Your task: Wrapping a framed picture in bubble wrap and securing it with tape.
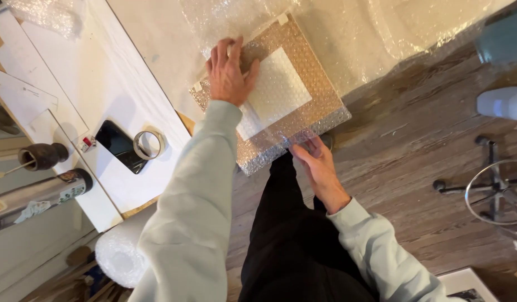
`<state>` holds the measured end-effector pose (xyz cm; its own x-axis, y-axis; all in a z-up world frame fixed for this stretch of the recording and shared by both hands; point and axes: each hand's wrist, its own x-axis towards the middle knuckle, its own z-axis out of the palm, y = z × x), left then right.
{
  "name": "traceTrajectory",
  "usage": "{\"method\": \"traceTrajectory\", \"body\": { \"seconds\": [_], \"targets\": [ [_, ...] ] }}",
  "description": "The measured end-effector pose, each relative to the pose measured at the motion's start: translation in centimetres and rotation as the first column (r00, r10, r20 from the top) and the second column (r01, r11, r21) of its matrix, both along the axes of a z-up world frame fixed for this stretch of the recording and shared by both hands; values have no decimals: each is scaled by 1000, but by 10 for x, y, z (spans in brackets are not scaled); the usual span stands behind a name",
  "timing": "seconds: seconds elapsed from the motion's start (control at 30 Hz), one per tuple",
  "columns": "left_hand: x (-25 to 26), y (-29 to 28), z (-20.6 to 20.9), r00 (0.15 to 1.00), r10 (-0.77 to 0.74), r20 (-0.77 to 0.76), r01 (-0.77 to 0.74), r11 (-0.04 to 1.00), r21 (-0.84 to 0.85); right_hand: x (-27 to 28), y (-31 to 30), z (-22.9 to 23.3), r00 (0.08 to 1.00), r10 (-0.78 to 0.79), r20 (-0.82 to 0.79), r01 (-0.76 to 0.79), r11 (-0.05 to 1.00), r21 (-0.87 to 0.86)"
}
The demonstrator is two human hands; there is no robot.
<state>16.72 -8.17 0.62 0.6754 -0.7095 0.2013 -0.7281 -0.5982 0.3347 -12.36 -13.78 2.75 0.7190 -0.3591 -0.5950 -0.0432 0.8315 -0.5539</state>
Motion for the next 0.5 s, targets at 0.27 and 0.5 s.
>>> {"method": "traceTrajectory", "body": {
  "seconds": [0.27,0.5],
  "targets": [
    [-146,-14,44,870,-468,-152,460,884,-87,-46,-19,-93,972,-156,-174,116,969,-218],
    [-166,-40,37,933,-351,-82,357,931,77,-17,-67,-64,939,-307,-153,258,926,-274]
  ]
}}
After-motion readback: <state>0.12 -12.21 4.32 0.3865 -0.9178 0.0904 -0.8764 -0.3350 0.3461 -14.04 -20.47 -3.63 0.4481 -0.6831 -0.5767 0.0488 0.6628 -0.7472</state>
